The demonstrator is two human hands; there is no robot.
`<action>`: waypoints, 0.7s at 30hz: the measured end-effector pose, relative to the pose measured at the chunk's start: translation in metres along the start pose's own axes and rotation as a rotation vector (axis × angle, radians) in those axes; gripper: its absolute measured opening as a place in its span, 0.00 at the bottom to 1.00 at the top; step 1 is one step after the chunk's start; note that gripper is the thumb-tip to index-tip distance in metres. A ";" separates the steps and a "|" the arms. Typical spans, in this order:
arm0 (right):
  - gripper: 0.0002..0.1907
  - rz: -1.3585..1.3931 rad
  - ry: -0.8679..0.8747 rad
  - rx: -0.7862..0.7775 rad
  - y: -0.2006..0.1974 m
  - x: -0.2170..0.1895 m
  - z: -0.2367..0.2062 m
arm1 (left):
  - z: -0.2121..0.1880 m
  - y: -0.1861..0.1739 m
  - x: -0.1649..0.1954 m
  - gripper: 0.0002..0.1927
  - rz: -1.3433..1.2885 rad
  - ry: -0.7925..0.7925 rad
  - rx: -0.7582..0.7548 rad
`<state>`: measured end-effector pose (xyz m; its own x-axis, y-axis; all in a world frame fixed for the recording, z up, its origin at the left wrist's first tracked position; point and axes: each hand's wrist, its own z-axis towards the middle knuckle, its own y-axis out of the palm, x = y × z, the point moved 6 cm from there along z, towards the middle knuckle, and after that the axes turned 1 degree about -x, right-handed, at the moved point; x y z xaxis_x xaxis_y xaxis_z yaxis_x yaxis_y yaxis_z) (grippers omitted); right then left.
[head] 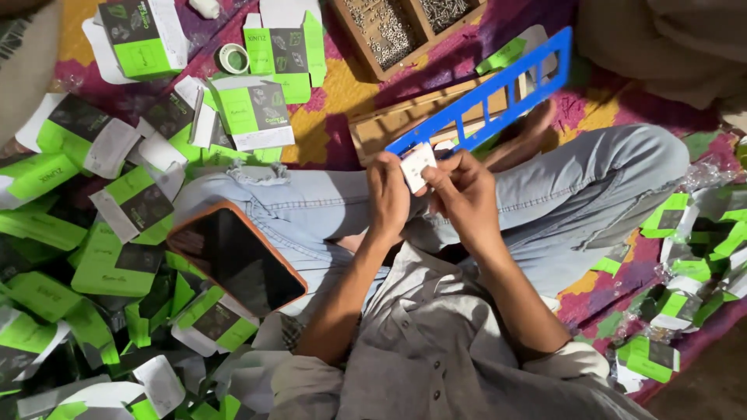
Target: The person assembles electrical components by inserting white plastic sockets into a blue plastic frame. They then pick up small metal screws from a wooden box and fasten the sockets into the frame by hand. The person repeats this process for multiple sockets along the frame.
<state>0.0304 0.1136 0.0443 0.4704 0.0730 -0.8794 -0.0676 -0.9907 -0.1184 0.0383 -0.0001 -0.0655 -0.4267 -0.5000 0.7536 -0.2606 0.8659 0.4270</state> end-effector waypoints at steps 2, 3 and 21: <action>0.13 0.014 0.080 0.059 -0.006 0.008 0.004 | -0.002 0.001 0.005 0.29 -0.036 -0.015 -0.028; 0.15 -0.004 0.086 0.089 -0.009 0.009 0.006 | -0.003 0.003 0.014 0.30 -0.017 0.041 -0.067; 0.04 -1.062 -0.951 -0.058 -0.039 -0.120 0.146 | 0.005 0.033 0.059 0.20 -0.039 0.068 -0.212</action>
<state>-0.1521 0.1601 0.0867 -0.4867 0.7963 -0.3592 -0.0166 -0.4195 -0.9076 0.0002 -0.0013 -0.0098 -0.3589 -0.5376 0.7630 -0.0846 0.8328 0.5470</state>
